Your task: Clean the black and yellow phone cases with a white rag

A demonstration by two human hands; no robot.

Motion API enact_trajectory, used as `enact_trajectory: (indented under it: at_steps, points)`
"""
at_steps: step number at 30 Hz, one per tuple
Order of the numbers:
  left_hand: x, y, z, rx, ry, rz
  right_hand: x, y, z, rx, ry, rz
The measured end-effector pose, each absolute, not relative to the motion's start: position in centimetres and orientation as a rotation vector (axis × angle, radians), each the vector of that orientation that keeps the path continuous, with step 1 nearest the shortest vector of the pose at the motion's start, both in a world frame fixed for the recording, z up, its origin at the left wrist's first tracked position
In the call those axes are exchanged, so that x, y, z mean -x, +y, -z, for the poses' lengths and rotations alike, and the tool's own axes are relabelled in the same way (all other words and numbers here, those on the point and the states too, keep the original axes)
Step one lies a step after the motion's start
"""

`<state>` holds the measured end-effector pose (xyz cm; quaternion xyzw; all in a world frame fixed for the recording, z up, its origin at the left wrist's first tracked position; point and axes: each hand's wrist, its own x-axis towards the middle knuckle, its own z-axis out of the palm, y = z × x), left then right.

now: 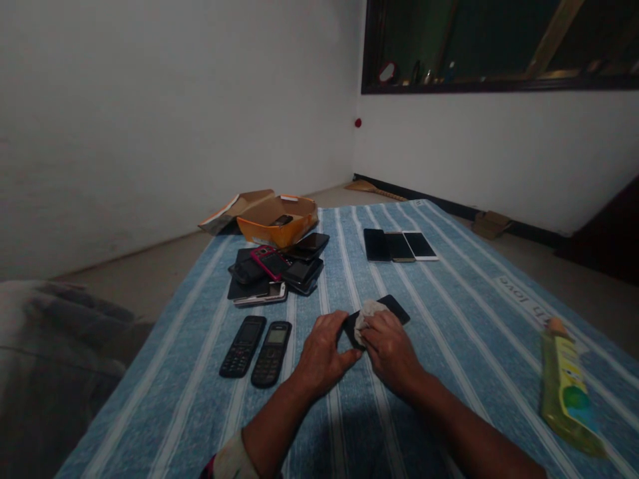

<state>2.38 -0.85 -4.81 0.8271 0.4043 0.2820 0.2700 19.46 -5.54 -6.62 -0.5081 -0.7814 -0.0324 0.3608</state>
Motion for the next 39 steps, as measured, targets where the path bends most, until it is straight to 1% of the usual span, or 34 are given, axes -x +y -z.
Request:
enact_trajectory:
  at_steps: [4,11,20,27,35,39]
  points:
    - [-2.1,-0.6,5.5,-2.183,1.082,-0.753,-18.8,-5.6,6.9,1.191,-2.088,-0.013]
    - [-1.9,-0.5,5.8,-2.145,1.071,-0.762,-18.4,-4.1,6.4,1.179,-2.065,-0.112]
    - [-2.1,-0.6,5.5,-2.208,1.105,-0.800,-18.5,-4.2,6.9,1.270,-2.113,-0.003]
    - [-2.0,-0.6,5.5,-2.267,1.106,-0.755,-22.2,-2.8,7.3,1.544,-1.890,0.202]
    - [-2.4,-0.7,5.6,-2.300,1.123,-0.724,-18.5,-4.1,6.7,1.359,-2.114,0.095]
    - [-2.3,-0.8,5.4,-2.289,1.112,-0.704,-20.0,-3.6,6.6,1.453,-2.057,0.119]
